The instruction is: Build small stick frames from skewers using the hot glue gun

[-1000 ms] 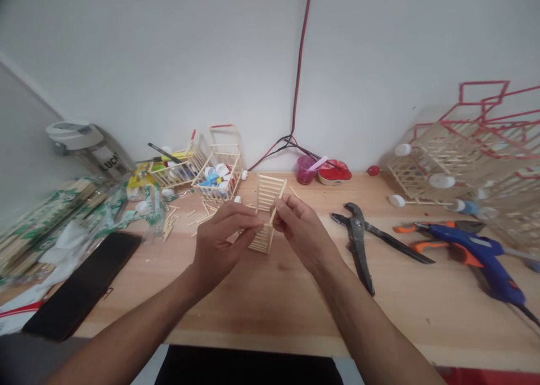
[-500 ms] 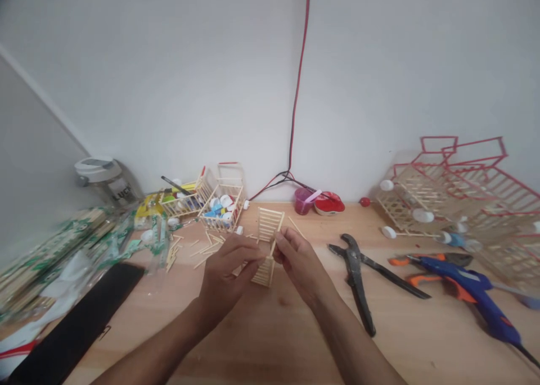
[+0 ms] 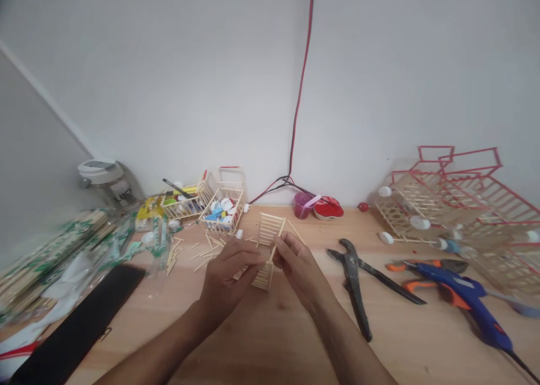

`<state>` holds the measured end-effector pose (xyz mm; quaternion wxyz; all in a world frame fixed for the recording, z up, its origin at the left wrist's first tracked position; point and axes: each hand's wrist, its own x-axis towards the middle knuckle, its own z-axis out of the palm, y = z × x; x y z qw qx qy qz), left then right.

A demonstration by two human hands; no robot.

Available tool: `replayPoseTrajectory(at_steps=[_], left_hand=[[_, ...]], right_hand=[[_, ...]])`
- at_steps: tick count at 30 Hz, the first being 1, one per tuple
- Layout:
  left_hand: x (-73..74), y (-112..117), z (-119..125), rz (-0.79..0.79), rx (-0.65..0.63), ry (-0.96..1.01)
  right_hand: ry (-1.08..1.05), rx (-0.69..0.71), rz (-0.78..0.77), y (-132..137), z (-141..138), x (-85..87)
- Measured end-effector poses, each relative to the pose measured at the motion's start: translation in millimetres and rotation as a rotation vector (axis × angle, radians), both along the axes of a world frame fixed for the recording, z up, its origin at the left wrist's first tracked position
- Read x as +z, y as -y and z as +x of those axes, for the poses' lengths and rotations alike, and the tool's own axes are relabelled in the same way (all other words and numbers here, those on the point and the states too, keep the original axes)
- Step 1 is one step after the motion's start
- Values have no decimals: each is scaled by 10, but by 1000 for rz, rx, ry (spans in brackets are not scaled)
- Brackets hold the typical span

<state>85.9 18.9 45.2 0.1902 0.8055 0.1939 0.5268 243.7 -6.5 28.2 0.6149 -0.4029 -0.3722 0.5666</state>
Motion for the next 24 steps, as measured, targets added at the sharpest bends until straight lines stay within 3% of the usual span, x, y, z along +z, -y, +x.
replayPoseTrajectory(at_steps=[24], left_hand=[[-24, -33, 10, -10, -47, -27]], right_hand=[[-56, 21, -12, 7, 17, 72]])
